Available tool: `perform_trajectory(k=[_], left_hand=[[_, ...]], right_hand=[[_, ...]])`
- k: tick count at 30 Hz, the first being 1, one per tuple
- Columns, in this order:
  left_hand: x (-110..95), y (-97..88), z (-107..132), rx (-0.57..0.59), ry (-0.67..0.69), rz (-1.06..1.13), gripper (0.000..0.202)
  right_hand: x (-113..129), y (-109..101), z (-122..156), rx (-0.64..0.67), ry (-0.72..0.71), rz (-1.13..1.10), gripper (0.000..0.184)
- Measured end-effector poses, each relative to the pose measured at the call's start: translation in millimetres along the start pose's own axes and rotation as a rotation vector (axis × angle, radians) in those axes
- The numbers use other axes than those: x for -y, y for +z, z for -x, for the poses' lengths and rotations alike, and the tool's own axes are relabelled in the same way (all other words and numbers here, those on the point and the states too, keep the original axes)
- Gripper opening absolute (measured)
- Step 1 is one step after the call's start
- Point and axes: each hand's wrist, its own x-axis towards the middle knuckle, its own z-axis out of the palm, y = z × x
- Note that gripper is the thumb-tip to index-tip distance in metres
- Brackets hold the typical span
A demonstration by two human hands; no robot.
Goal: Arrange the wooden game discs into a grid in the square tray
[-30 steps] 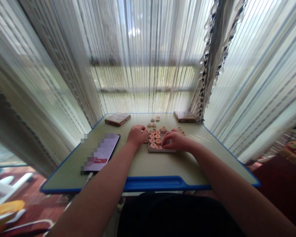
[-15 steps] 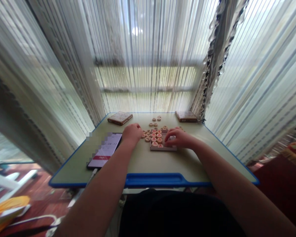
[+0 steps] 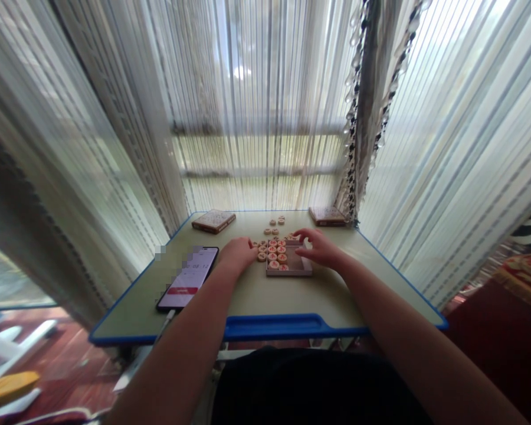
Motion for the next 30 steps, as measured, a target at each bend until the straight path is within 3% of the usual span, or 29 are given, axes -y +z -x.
perform_trajectory(k=[6, 11, 16, 19, 23, 30], left_hand=[[2, -2.4, -2, 0.091, 0.011, -0.002, 0.034], [5, -2.4, -4, 0.016, -0.044, 0.097, 0.026], [-2, 0.2, -5, -0.184, 0.036, 0.503, 0.030], [-9, 3.4, -3, -0.198, 0.164, 0.758, 0.036], [-22, 4.2, 5, -0.072, 0.247, 1.028, 0.038], [-37, 1.1, 17, 0.321, 0.271, 1.360, 0.052]], right_hand=[[5, 6, -1, -0.021, -0.018, 0.051, 0.036], [8, 7, -2, -0.070, -0.055, 0.050, 0.026], [15, 2, 0, -0.128, -0.108, 0.006, 0.018], [22, -2, 1, -0.139, -0.153, -0.080, 0.016], [27, -3, 1, -0.154, -0.138, -0.135, 0.020], [30, 7, 1, -0.154, -0.118, -0.253, 0.024]])
